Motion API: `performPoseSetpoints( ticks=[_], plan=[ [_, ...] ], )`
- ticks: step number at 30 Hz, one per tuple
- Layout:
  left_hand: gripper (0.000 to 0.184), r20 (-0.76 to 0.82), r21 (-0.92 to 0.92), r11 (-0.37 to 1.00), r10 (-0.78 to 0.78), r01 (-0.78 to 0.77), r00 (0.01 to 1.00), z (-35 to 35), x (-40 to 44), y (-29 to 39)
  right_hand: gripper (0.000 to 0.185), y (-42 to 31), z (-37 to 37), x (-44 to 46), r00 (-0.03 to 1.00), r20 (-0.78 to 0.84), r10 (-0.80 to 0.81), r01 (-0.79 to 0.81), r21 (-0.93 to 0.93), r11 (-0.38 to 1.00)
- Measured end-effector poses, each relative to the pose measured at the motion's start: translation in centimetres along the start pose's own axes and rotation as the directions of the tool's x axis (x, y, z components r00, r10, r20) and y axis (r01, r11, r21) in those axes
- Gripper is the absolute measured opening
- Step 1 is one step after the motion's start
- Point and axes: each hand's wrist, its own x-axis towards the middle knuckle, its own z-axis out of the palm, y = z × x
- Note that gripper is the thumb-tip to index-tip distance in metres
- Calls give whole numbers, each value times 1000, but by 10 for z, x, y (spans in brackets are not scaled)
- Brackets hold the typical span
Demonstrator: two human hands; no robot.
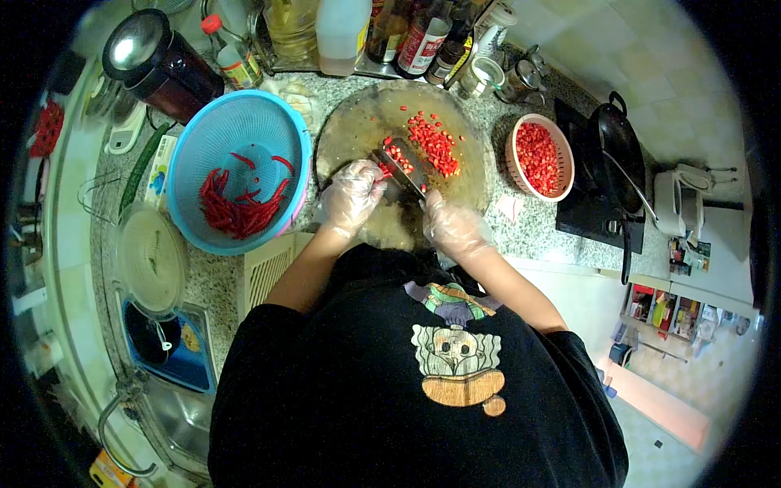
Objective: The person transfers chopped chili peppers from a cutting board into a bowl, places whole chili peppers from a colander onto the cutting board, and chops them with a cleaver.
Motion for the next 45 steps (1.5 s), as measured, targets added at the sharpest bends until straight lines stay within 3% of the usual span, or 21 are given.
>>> performPoseSetpoints(
  ticks=[6, 12, 13, 18, 20, 21, 27, 31, 35, 37, 40, 41, 42, 44, 45],
  plan=[
    [8, 92, 39, 999, -32, 28, 995, -3, 11, 5, 16, -4, -2, 9, 999, 46, 10, -10, -2, 1000],
    [9, 150, -45, 999, -7, 13, 989, 8, 9, -15, 17, -13, 13, 44, 997, 61, 50, -52, 31, 998],
    [10, 183, 52, 998, -28, 19, 983, 9, 8, -16, 17, -14, 19, 45, 998, 49, 50, -51, 27, 998],
    [12, 133, -13, 1000, 9, -7, 991, 10, 5, -13, 17, -6, 8, 40, 1000, 10, 29, -30, 59, 998],
    [13, 67, -36, 999, 37, -35, 997, 8, 1, -10, 18, -7, 0, 34, 997, 61, 44, -47, 40, 998],
    [14, 105, -73, 995, 78, -70, 991, 4, 3, -12, 18, -4, 2, 32, 996, 77, 41, -43, 27, 999],
    [9, 95, 29, 989, 145, -148, 985, 2, -6, -8, 21, -5, 8, 33, 992, 109, 58, -57, -10, 998],
    [10, 117, 30, 996, 75, -79, 990, 5, -6, -7, 21, -19, 1, 37, 983, 136, 125, -123, -22, 992],
    [14, 129, 72, 995, 58, -68, 990, 8, -6, -5, 22, -5, 33, 39, 997, -33, 68, -68, 3, 998],
    [11, 131, 104, 989, 87, -101, 987, 6, -2, -1, 22, -1, 22, 37, 998, -42, 38, -35, 68, 997],
    [10, -41, -120, 992, -30, 25, 999, -7, 10, 10, 24, 11, 17, 36, 998, -62, 10, 0, 160, 987],
    [11, -50, -48, 994, -100, 97, 994, -15, 15, 12, 24, 12, 18, 34, 997, -69, 25, -13, 162, 987],
    [12, -133, 130, 991, -21, 38, 991, -15, 19, 5, 24, 13, 18, 32, 996, -74, 40, -28, 165, 986],
    [12, -85, 267, 963, -13, 35, 996, -14, 26, -1, 25, 12, 15, 28, 996, -73, 55, -41, 179, 983],
    [11, -50, 195, 980, -19, 28, 999, -12, 25, -2, 25, 11, 11, 26, 995, -73, 64, -49, 187, 981]
  ],
)
